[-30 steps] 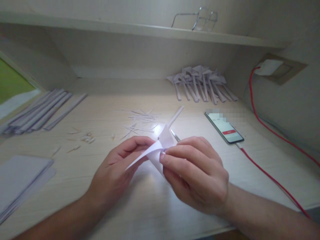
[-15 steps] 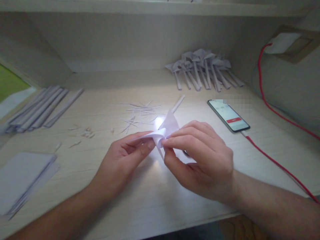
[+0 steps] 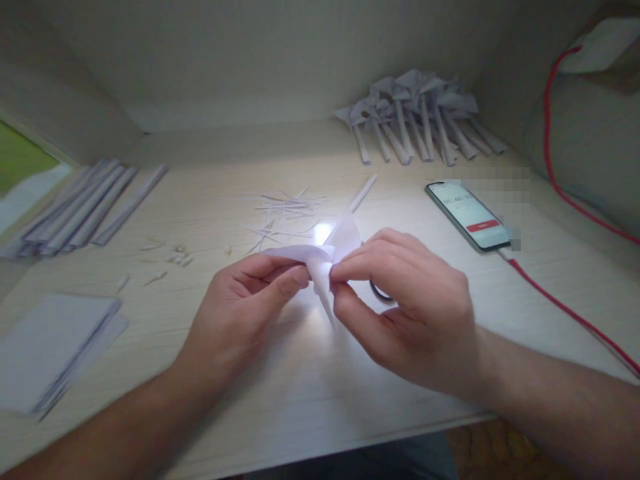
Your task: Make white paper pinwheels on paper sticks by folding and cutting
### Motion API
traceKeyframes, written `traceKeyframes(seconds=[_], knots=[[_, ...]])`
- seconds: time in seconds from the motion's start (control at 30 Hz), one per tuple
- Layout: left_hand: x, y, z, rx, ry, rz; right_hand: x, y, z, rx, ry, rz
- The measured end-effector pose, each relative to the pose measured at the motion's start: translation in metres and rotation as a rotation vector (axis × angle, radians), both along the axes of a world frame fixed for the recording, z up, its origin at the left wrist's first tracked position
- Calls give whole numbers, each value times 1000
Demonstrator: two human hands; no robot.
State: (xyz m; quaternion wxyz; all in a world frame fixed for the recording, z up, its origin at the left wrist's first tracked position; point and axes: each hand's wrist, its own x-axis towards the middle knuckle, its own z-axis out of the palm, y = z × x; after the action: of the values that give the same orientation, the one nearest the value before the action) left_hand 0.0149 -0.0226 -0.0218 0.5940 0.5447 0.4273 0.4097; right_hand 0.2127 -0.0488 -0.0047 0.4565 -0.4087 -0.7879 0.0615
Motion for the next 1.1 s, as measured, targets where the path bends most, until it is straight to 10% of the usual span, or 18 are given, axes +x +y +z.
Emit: traceKeyframes(seconds=[0.33, 0.53, 0.77, 1.1], knots=[[2, -6, 0, 99, 21, 100, 0, 1, 7, -318, 265, 20], [7, -14, 11, 401, 80, 244, 6, 13, -4, -861, 741, 290], [0, -16, 11, 773, 119, 222, -2, 16, -8, -1115, 1040, 412], [-5, -17, 10, 630, 65, 113, 7, 15, -13, -1046, 841, 339]])
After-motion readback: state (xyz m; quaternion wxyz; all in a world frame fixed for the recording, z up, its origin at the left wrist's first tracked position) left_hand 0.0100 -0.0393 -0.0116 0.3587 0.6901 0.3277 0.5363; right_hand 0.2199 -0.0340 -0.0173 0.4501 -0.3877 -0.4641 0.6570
